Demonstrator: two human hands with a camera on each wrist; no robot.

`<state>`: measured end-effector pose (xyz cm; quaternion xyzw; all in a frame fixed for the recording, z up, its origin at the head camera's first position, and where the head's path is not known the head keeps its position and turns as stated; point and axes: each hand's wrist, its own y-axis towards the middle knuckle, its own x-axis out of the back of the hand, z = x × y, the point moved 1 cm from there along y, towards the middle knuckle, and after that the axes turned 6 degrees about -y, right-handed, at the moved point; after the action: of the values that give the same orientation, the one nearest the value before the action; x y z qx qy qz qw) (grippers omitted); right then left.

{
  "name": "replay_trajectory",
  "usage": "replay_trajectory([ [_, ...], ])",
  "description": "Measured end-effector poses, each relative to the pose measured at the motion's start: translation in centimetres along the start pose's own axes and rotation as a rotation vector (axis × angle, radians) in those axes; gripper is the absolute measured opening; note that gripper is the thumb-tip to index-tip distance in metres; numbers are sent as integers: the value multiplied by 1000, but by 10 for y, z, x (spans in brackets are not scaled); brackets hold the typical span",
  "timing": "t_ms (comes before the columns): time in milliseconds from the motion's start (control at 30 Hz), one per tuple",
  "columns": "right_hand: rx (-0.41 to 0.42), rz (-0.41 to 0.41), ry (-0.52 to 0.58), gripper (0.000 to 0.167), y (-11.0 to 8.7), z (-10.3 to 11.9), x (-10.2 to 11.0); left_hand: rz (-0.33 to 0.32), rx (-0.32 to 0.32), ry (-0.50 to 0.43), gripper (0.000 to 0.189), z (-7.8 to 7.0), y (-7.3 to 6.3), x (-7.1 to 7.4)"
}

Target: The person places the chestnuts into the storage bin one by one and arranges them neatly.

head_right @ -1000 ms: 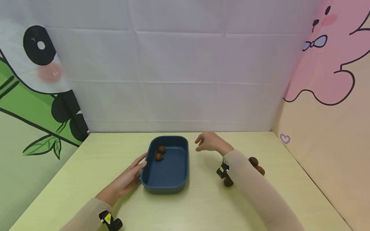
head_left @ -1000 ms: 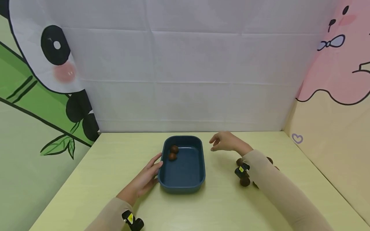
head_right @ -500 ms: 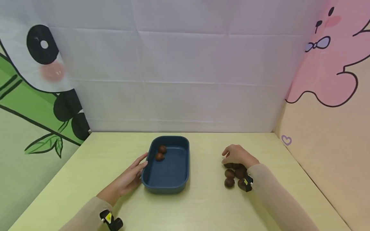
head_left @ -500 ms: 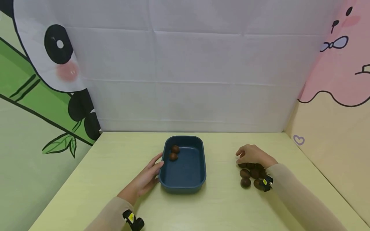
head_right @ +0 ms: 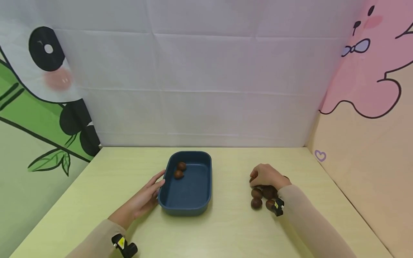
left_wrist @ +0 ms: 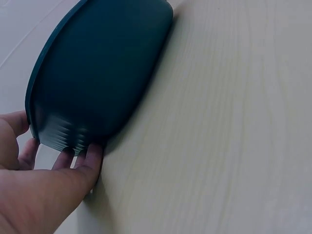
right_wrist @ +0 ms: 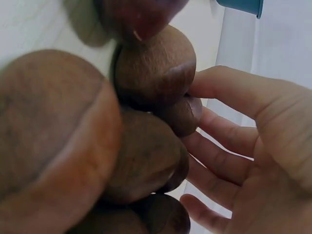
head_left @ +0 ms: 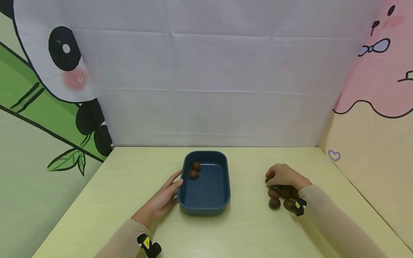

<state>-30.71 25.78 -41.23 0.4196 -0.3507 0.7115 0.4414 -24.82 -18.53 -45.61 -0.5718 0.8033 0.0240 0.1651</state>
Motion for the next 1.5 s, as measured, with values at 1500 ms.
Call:
replay_trajectory([
  [1500, 391, 74, -15, 32, 78, 194, 14, 8, -4, -1, 65, 1, 0, -1],
])
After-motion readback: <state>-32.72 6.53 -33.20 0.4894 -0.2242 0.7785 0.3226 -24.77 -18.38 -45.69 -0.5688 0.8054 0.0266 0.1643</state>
